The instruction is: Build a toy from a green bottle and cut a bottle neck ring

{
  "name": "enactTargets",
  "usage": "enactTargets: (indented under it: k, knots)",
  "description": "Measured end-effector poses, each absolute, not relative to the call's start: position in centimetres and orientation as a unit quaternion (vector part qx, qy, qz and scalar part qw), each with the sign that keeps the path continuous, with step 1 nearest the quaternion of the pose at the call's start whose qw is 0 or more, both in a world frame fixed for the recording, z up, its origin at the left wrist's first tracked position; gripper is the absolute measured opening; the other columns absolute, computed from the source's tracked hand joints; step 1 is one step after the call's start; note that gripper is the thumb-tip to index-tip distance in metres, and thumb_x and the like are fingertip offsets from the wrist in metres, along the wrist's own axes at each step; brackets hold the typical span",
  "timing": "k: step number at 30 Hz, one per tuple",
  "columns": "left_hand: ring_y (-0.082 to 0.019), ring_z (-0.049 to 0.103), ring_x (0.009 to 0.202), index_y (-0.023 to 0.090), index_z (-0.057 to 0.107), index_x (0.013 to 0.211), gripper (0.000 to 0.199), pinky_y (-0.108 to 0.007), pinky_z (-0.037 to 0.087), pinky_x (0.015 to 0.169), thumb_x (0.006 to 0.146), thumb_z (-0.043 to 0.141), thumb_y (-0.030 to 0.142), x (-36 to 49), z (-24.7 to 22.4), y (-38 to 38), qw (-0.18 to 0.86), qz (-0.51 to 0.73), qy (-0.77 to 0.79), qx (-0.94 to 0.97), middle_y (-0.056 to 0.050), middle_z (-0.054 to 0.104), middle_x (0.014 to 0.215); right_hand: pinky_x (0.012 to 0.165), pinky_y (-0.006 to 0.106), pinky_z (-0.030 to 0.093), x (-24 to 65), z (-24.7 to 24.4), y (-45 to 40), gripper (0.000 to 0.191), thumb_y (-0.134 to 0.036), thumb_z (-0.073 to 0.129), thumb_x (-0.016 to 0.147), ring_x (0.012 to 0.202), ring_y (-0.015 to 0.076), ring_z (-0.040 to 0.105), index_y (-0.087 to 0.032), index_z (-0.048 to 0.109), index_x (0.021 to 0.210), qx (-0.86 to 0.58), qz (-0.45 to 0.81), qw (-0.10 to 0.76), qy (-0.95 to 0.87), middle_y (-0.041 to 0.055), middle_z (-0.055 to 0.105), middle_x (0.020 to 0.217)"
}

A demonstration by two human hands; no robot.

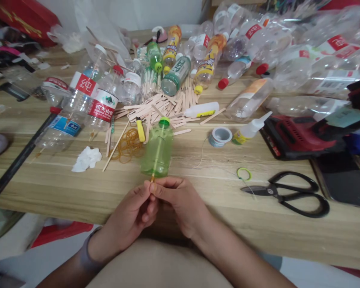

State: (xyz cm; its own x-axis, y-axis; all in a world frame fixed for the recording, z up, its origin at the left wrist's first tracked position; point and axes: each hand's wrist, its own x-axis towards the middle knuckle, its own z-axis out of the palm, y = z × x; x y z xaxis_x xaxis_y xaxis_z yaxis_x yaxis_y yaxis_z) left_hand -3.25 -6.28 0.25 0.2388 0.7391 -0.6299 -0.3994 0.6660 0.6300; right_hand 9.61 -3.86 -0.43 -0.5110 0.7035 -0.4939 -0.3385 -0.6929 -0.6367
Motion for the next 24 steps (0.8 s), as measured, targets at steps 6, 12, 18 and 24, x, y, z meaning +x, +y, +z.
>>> enactTargets:
  k: [6,12,18,24]
  knots:
    - [-0.002,0.024,0.047,0.016,0.058,0.070,0.044,-0.016,0.016,0.040,0.065,0.086,0.050,-3.7,0.6,-6.3,0.776,0.390,0.478,0.133,0.007,0.047,0.064,0.047,0.022,0.024,9.6,-0.4,-3.9,0.039,-0.045,0.090,0.059,0.048,0.0053,0.041,-0.016,0.064,0.056,-0.447,0.796,0.355,-0.201,-0.0035,0.058,0.055]
    - [0.000,0.018,0.042,0.015,0.056,0.067,0.027,-0.012,0.017,0.036,0.068,0.080,0.026,-3.7,0.8,-5.9,0.790,0.393,0.470,0.031,0.011,0.040,0.056,0.048,0.024,0.021,9.2,-0.1,-4.0,0.041,-0.049,0.089,0.058,0.050,0.0066,0.038,-0.017,0.063,0.057,-0.460,0.784,0.358,-0.213,-0.0032,0.056,0.055]
    - [-0.001,0.031,0.041,0.016,0.058,0.065,0.030,-0.014,0.024,0.036,0.066,0.081,0.035,-3.5,0.9,-5.7,0.696,0.461,0.538,0.116,0.008,0.052,0.059,0.048,0.025,0.019,9.1,-0.2,-4.4,0.038,-0.047,0.088,0.059,0.052,0.0071,0.027,-0.018,0.063,0.059,-0.483,0.758,0.377,-0.225,-0.0069,0.044,0.054]
    - [-0.010,0.052,0.051,0.020,0.080,0.086,0.018,-0.022,0.039,0.047,0.073,0.078,0.030,-4.8,0.8,-5.6,0.539,0.445,0.617,0.363,0.002,0.065,0.063,0.047,0.026,0.015,9.4,0.0,-4.3,0.046,-0.052,0.088,0.058,0.050,0.0065,0.021,-0.020,0.055,0.057,-0.466,0.773,0.362,-0.231,-0.0089,0.037,0.053]
